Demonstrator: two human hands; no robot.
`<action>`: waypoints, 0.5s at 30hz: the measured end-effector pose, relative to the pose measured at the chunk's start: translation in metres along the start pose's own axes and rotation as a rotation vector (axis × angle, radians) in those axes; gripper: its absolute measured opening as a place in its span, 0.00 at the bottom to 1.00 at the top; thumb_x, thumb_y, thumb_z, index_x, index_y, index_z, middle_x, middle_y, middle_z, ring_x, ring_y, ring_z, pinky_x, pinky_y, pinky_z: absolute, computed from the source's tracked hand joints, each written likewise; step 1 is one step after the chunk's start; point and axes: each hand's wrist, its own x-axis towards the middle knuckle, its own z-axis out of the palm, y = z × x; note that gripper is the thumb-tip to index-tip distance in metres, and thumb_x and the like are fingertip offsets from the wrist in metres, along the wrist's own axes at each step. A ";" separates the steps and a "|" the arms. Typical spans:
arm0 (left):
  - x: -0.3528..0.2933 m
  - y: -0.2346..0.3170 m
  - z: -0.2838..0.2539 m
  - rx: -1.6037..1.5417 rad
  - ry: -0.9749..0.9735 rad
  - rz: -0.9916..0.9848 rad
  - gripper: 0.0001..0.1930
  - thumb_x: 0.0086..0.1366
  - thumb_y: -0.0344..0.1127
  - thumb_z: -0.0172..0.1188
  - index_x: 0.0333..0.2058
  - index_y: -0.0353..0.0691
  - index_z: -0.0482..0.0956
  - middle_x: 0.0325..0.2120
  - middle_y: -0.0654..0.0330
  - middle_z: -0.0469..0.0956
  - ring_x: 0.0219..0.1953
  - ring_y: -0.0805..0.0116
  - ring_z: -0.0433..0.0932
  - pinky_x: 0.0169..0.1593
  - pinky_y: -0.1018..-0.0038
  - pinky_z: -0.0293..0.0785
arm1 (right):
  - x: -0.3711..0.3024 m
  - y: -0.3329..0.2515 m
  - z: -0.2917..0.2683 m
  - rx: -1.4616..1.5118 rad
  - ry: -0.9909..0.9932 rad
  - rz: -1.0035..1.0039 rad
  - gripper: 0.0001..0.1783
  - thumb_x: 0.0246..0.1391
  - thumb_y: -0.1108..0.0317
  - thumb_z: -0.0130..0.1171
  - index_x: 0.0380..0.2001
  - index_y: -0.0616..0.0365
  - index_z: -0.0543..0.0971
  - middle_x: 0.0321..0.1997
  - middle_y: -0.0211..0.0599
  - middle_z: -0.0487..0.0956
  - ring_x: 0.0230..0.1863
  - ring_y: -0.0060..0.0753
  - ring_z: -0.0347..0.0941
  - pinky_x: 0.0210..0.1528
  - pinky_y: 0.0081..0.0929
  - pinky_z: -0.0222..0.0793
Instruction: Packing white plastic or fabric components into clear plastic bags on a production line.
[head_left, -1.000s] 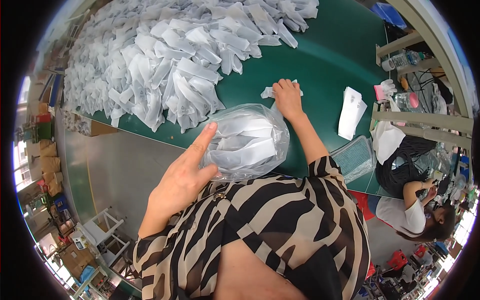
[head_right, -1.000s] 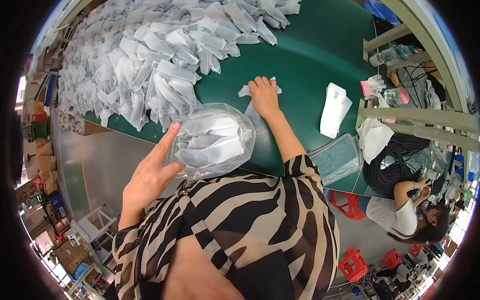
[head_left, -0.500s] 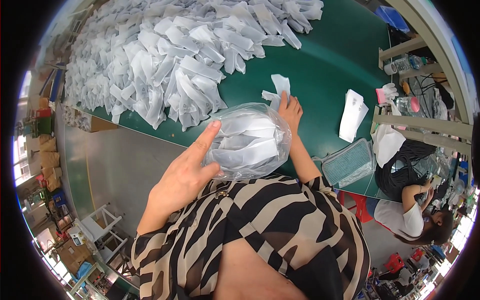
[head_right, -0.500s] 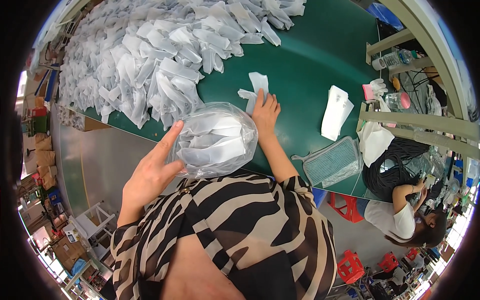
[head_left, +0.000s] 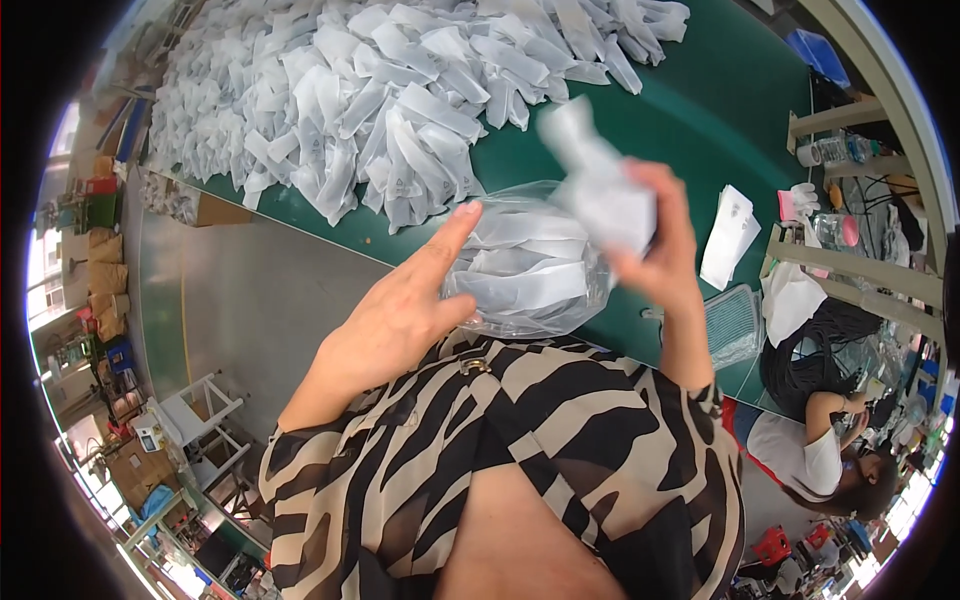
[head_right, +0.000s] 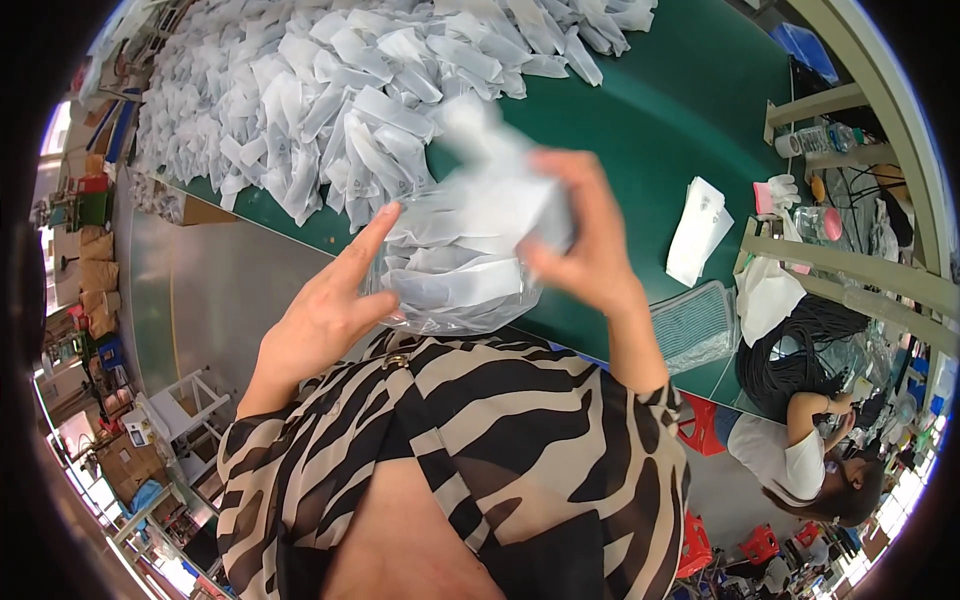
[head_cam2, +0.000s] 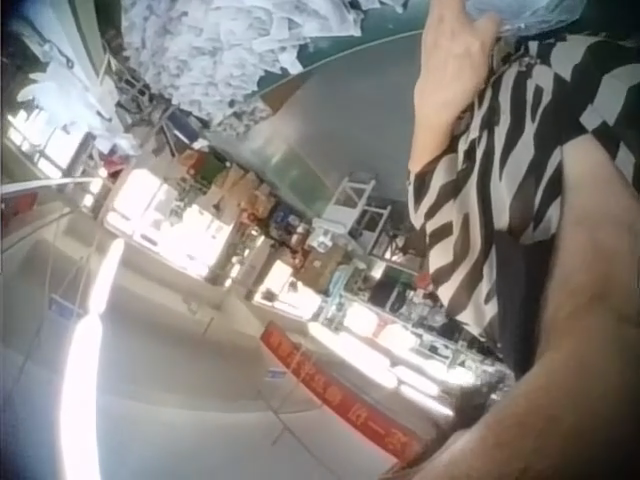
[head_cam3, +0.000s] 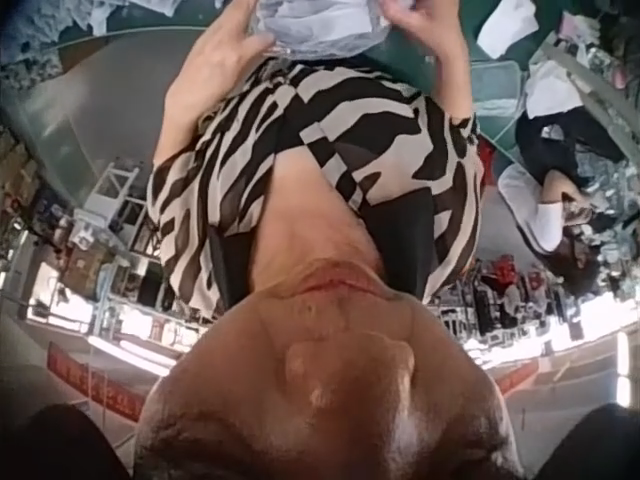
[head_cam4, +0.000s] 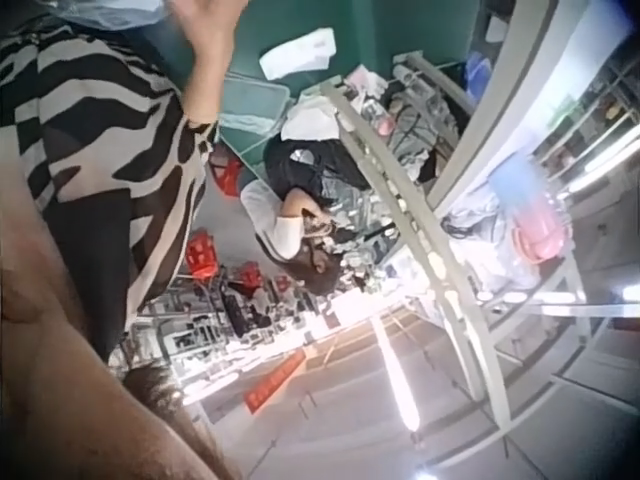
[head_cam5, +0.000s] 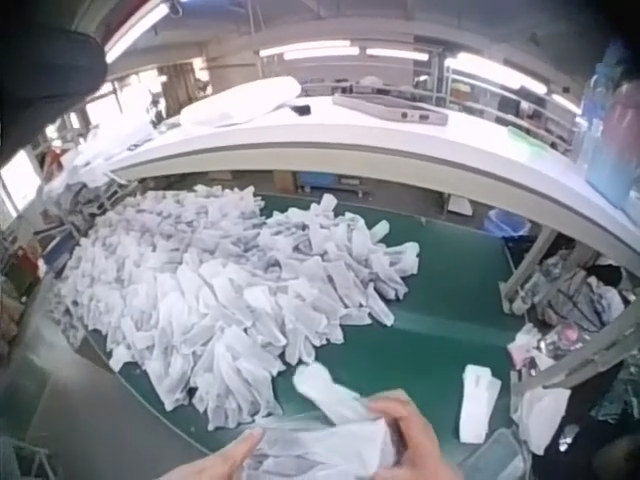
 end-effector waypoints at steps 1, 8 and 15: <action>-0.002 -0.001 0.001 0.021 0.001 0.004 0.07 0.55 0.26 0.63 0.27 0.28 0.73 0.69 0.37 0.53 0.69 0.39 0.58 0.66 0.58 0.65 | 0.007 -0.018 0.004 -0.033 -0.246 -0.200 0.37 0.44 0.69 0.70 0.59 0.57 0.69 0.56 0.43 0.71 0.54 0.41 0.71 0.55 0.34 0.69; -0.001 -0.001 -0.006 0.050 0.039 0.089 0.07 0.52 0.26 0.65 0.27 0.33 0.74 0.68 0.37 0.56 0.68 0.42 0.63 0.63 0.61 0.69 | -0.003 -0.032 0.038 -0.608 -0.647 -0.088 0.41 0.44 0.64 0.72 0.63 0.50 0.68 0.56 0.47 0.70 0.53 0.49 0.71 0.55 0.43 0.67; -0.011 -0.005 -0.006 0.073 0.051 0.101 0.08 0.52 0.26 0.65 0.26 0.33 0.73 0.66 0.41 0.62 0.66 0.44 0.66 0.60 0.61 0.73 | 0.008 -0.082 0.006 -0.918 -0.809 -0.020 0.36 0.45 0.62 0.69 0.58 0.58 0.71 0.39 0.41 0.75 0.42 0.43 0.73 0.55 0.44 0.64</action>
